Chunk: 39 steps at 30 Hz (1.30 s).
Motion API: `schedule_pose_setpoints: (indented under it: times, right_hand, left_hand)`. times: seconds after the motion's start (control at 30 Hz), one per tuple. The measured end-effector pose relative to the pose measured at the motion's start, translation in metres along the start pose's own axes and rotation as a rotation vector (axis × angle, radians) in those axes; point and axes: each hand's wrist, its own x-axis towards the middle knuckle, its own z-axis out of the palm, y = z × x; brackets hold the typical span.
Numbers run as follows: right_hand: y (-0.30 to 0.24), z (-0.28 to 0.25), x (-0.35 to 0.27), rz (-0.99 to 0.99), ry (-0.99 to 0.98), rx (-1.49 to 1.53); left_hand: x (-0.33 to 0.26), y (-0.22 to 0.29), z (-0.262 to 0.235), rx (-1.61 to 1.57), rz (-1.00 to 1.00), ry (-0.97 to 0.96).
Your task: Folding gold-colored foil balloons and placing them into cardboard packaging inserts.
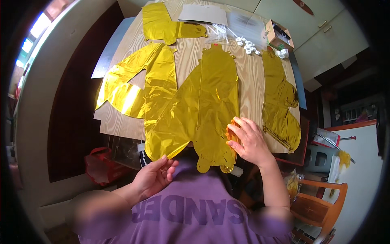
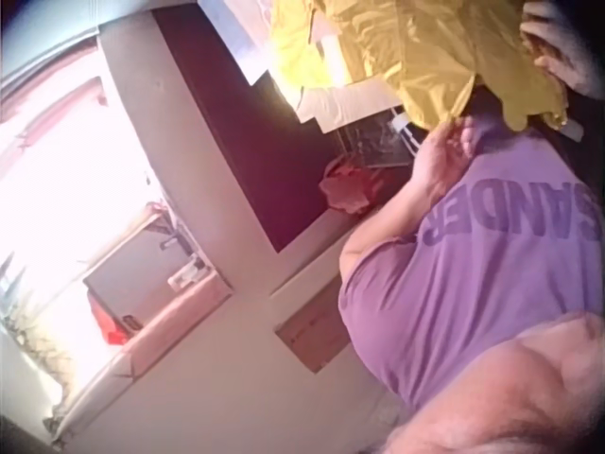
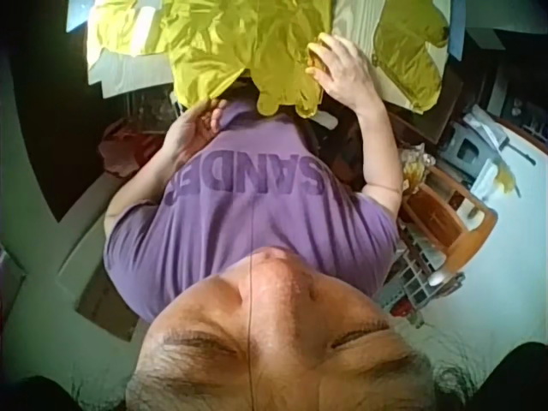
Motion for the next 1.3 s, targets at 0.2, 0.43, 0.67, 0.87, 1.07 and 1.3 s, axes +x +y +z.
schedule_pose_setpoints:
  times: [0.2, 0.43, 0.67, 0.87, 1.07, 1.3]
  right_hand:
    - [-0.002, 0.002, 0.001, -0.006, 0.007, -0.017]
    - [-0.002, 0.003, -0.001, -0.021, 0.019, -0.022]
    - [-0.002, 0.003, -0.001, -0.021, 0.027, -0.012]
    - [-0.002, -0.003, 0.004, -0.024, -0.007, 0.0]
    - [0.003, -0.002, 0.001, -0.033, -0.013, -0.009]
    - [0.002, -0.007, 0.003, -0.014, -0.004, 0.097]
  left_hand:
    - [-0.02, 0.004, 0.005, -0.01, 0.005, -0.08]
    - [-0.035, 0.009, 0.017, 0.221, 0.124, -0.021]
    - [0.005, 0.059, 0.035, 1.51, 1.068, -0.187]
    - [0.053, 0.048, 0.077, 1.727, 1.431, -1.022]
    - [0.063, 0.063, 0.096, 1.605, 0.992, -0.935]
    - [0.103, 0.088, 0.072, 2.196, 1.451, -0.347]
